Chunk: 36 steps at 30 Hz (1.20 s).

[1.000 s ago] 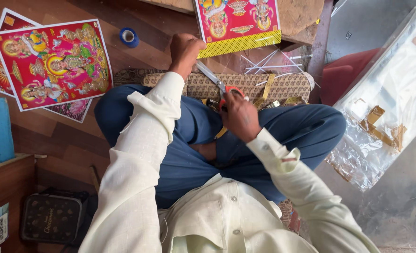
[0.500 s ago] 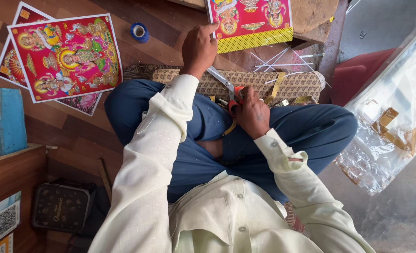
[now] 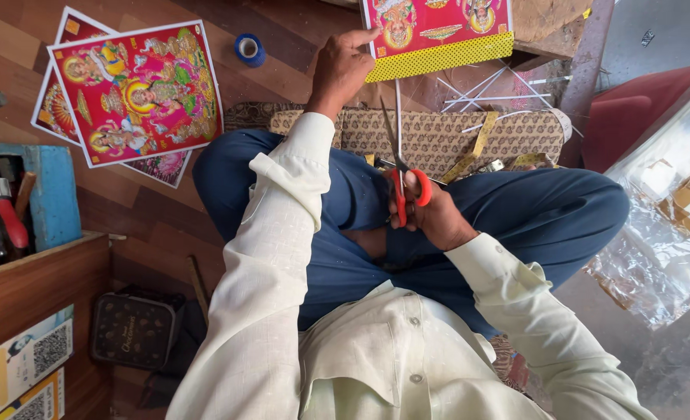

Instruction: The person sits on the floor and assembles decorative cards by applying yellow patterned tape to the edges of printed images mounted on cardboard. They use scissors to cut the tape and a metal tool to press it down, then place the finished cards into a stack.

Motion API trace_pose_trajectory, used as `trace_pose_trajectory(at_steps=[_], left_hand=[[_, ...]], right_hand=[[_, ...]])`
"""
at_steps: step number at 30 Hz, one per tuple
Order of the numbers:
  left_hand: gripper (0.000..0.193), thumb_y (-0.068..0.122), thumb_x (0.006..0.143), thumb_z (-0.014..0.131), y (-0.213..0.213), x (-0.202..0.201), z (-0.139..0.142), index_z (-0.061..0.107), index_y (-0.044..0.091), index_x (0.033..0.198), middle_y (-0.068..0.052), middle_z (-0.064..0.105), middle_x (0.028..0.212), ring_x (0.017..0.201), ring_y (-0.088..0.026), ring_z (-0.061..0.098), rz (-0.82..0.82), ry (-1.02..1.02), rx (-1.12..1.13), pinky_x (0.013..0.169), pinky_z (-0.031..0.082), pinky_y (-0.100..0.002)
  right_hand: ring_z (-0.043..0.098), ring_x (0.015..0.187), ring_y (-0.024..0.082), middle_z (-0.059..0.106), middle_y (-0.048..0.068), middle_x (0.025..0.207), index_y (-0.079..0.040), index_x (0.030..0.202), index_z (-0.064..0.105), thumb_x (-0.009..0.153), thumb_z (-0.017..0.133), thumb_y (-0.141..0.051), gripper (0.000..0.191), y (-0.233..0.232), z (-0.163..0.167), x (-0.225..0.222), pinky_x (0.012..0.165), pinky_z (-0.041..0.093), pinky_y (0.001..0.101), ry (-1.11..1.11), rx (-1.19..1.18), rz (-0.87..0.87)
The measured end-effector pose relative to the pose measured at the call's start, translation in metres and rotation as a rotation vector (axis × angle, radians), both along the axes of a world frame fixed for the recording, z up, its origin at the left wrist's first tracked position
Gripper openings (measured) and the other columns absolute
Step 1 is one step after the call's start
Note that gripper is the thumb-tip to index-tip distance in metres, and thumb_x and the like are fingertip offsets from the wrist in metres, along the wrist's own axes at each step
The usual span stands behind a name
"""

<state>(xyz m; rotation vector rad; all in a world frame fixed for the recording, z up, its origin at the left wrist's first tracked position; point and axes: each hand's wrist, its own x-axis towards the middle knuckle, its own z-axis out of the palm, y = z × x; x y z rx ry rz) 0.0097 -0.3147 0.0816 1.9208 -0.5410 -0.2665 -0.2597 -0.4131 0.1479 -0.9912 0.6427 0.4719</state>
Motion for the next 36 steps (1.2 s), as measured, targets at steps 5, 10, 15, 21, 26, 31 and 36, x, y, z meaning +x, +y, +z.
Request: trace_pose_trajectory(at_steps=[5, 10, 15, 21, 26, 31, 36], left_hand=[[0.05, 0.009, 0.08, 0.063, 0.0, 0.002, -0.003, 0.073, 0.018, 0.128, -0.004, 0.082, 0.101, 0.07, -0.01, 0.071, 0.007, 0.203, 0.065, 0.071, 0.058, -0.028], [0.052, 0.007, 0.078, 0.065, 0.001, 0.004, -0.003, 0.073, 0.016, 0.128, -0.003, 0.081, 0.096, 0.065, -0.01, 0.067, -0.029, 0.083, 0.011, 0.068, 0.058, -0.028], [0.057, 0.005, 0.076, 0.063, 0.001, 0.003, -0.002, 0.071, 0.017, 0.131, -0.005, 0.076, 0.076, 0.061, -0.01, 0.065, -0.006, 0.164, 0.074, 0.065, 0.056, -0.029], [0.058, 0.005, 0.076, 0.064, 0.001, 0.003, -0.003, 0.071, 0.018, 0.132, -0.003, 0.075, 0.075, 0.062, -0.011, 0.066, -0.004, 0.184, 0.058, 0.068, 0.057, -0.03], [0.057, 0.006, 0.075, 0.067, 0.0, 0.004, -0.006, 0.071, 0.019, 0.131, -0.001, 0.075, 0.077, 0.066, -0.01, 0.069, 0.005, 0.137, 0.053, 0.072, 0.058, -0.03], [0.057, 0.005, 0.075, 0.067, 0.0, 0.003, -0.006, 0.072, 0.02, 0.13, -0.001, 0.072, 0.074, 0.066, -0.01, 0.068, 0.014, 0.145, 0.075, 0.071, 0.058, -0.03], [0.057, 0.004, 0.076, 0.065, -0.001, 0.002, -0.002, 0.073, 0.021, 0.13, -0.002, 0.071, 0.074, 0.064, -0.011, 0.065, 0.025, 0.138, 0.101, 0.069, 0.057, -0.031]], right_hand=[[0.064, 0.062, 0.017, 0.065, 0.007, 0.084, -0.001, 0.12, 0.055, 0.101, 0.063, -0.049, 0.053, 0.002, -0.014, 0.024, 0.045, 0.036, 0.0254, -0.122, -0.042, -0.062], [0.062, 0.057, 0.013, 0.064, 0.004, 0.079, 0.001, 0.135, 0.056, 0.097, 0.066, -0.046, 0.061, -0.001, -0.017, 0.052, 0.043, 0.035, 0.0221, -0.159, -0.087, -0.063], [0.061, 0.054, 0.01, 0.063, 0.002, 0.075, -0.002, 0.14, 0.059, 0.094, 0.069, -0.043, 0.062, 0.003, -0.004, 0.06, 0.04, 0.033, 0.0195, -0.178, -0.152, -0.063], [0.061, 0.052, 0.01, 0.064, 0.003, 0.074, -0.001, 0.137, 0.06, 0.093, 0.073, -0.036, 0.058, 0.004, -0.005, 0.061, 0.039, 0.032, 0.0185, -0.191, -0.13, -0.105], [0.061, 0.05, 0.011, 0.064, 0.003, 0.072, -0.001, 0.135, 0.06, 0.09, 0.076, -0.03, 0.056, 0.005, -0.012, 0.059, 0.038, 0.032, 0.0186, -0.189, -0.12, -0.135], [0.059, 0.05, 0.011, 0.063, 0.003, 0.072, 0.0, 0.138, 0.059, 0.09, 0.077, -0.027, 0.059, 0.008, -0.015, 0.058, 0.039, 0.032, 0.0193, -0.197, -0.1, -0.159], [0.059, 0.05, 0.01, 0.063, 0.003, 0.072, 0.0, 0.14, 0.06, 0.09, 0.076, -0.028, 0.059, 0.007, -0.014, 0.058, 0.041, 0.033, 0.0194, -0.199, -0.121, -0.142]])
